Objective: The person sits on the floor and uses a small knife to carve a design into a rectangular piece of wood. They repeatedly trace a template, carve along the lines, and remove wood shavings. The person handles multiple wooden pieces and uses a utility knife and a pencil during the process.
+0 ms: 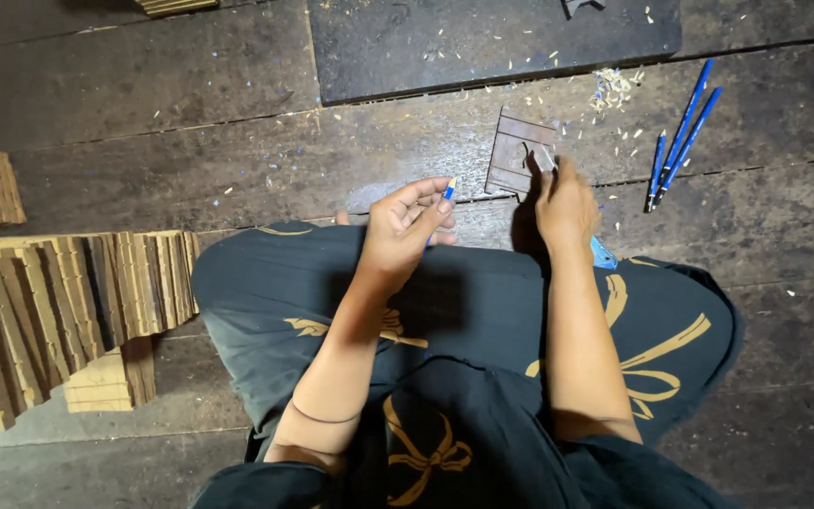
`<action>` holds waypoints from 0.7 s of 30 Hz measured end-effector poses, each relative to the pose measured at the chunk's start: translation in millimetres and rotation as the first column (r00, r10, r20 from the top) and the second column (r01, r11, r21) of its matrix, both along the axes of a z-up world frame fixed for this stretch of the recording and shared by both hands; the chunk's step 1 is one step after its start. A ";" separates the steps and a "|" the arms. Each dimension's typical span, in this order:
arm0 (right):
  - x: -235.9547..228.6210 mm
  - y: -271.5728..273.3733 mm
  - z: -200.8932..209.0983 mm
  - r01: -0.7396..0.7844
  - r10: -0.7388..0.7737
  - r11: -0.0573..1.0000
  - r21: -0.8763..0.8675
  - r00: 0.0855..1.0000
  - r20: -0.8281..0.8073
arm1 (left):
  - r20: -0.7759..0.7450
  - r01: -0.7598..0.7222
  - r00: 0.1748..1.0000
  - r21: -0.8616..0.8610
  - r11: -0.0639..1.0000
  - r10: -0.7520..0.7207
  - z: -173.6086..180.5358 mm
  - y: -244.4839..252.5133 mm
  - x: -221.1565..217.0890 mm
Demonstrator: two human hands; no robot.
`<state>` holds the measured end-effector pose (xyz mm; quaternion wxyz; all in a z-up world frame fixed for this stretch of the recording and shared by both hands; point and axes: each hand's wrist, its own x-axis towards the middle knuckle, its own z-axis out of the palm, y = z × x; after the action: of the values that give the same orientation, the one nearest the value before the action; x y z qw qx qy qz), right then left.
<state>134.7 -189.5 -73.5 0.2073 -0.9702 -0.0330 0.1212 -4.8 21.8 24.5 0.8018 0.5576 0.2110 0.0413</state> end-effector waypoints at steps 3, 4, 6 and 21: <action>-5.7 3.4 -3.6 -0.023 0.048 0.994 -0.108 0.971 0.232 | 0.035 -0.033 0.999 -0.072 0.997 0.035 -15.7 -2.2 4.0; -13.7 11.0 18.6 -0.167 0.138 0.985 0.036 0.903 0.408 | 0.040 -0.073 0.996 -0.163 0.984 0.081 -19.9 -3.2 5.5; -27.1 30.3 41.7 -0.359 0.203 0.921 0.153 0.775 0.599 | 0.066 -0.132 0.986 -0.244 0.961 0.152 -39.2 -0.7 11.8; -52.7 67.5 41.8 -0.639 0.066 0.594 0.488 0.644 0.762 | 0.345 -0.437 0.889 0.449 0.779 0.300 -9.0 120.6 87.5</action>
<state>82.0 -121.9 -31.7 0.5143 -0.7464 -0.3598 -0.2210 82.7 142.5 15.5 0.6190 0.6885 0.1934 0.3246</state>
